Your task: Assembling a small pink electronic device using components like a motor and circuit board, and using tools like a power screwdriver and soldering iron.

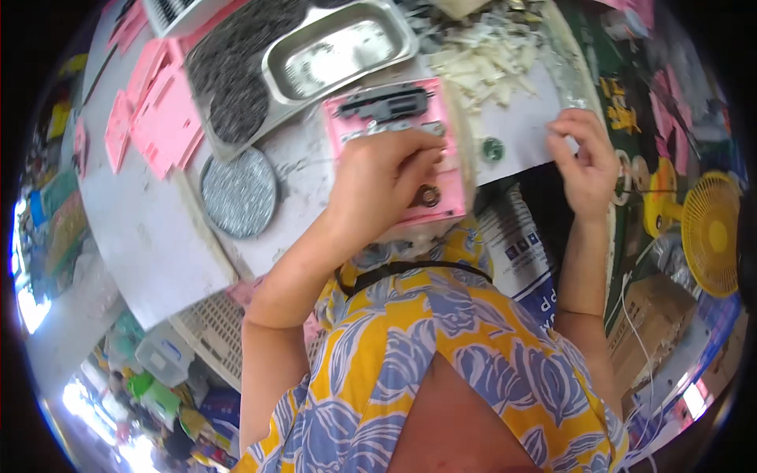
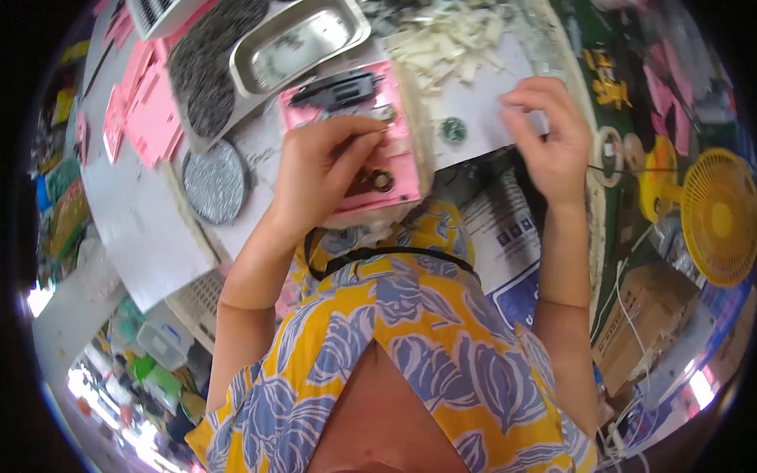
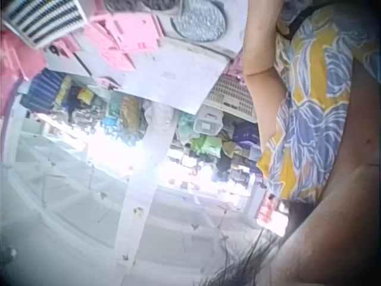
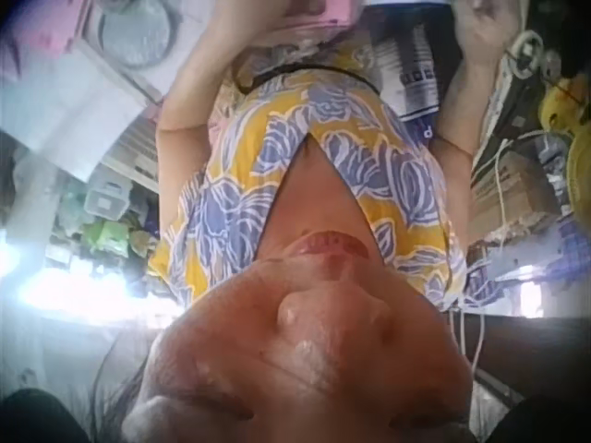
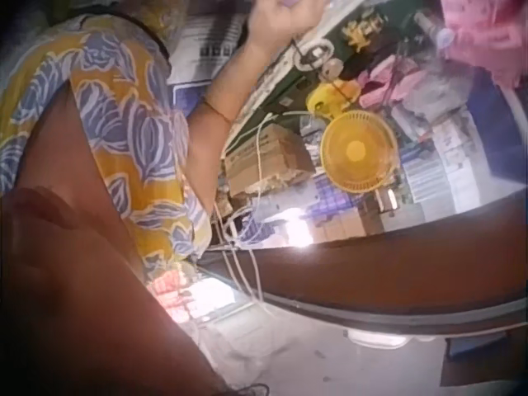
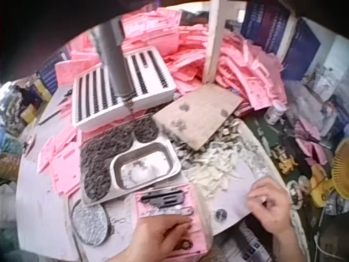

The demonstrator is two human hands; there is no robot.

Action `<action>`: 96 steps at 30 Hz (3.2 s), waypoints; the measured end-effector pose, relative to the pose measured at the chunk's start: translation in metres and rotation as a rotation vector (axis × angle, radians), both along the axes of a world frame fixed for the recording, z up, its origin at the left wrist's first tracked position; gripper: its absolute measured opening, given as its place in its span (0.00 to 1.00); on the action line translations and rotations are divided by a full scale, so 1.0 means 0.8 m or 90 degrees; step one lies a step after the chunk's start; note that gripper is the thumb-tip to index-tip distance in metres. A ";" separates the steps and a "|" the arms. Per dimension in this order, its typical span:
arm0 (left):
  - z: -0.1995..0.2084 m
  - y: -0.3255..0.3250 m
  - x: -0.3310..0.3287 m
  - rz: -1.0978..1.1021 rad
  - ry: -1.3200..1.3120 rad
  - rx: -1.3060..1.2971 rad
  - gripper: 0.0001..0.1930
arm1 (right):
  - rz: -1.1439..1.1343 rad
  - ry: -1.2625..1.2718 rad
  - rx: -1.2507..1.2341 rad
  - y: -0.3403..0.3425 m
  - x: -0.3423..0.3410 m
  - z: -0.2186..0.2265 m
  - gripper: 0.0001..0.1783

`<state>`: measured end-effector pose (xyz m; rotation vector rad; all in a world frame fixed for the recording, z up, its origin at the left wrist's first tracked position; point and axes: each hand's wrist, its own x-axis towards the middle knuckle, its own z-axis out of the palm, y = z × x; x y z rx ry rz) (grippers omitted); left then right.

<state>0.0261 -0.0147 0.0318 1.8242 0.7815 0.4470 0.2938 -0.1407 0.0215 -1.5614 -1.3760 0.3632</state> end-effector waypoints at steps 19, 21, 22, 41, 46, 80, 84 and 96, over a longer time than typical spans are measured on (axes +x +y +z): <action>0.004 -0.003 -0.003 0.072 -0.049 -0.024 0.05 | -0.365 0.612 0.173 -0.053 0.352 -0.007 0.11; 0.013 -0.002 -0.003 0.063 -0.039 -0.106 0.04 | -0.613 0.444 0.147 -0.041 0.328 0.008 0.13; 0.010 -0.004 -0.006 0.072 -0.059 -0.118 0.04 | -0.693 0.396 0.190 -0.045 0.303 0.022 0.12; 0.006 -0.005 -0.009 0.047 -0.090 -0.224 0.05 | 0.135 0.397 0.011 0.061 -0.130 0.003 0.37; 0.003 -0.011 -0.004 0.100 -0.120 -0.215 0.05 | 0.066 0.366 0.043 0.043 -0.136 -0.011 0.34; -0.040 0.006 0.012 0.101 0.015 0.450 0.07 | 0.047 0.309 -0.063 -0.033 -0.070 -0.008 0.13; -0.038 0.007 0.011 0.097 0.016 0.436 0.07 | 0.043 0.311 -0.064 -0.031 -0.071 -0.009 0.13; -0.040 0.006 0.011 0.103 0.027 0.453 0.06 | 0.054 0.329 -0.071 -0.029 -0.072 -0.015 0.14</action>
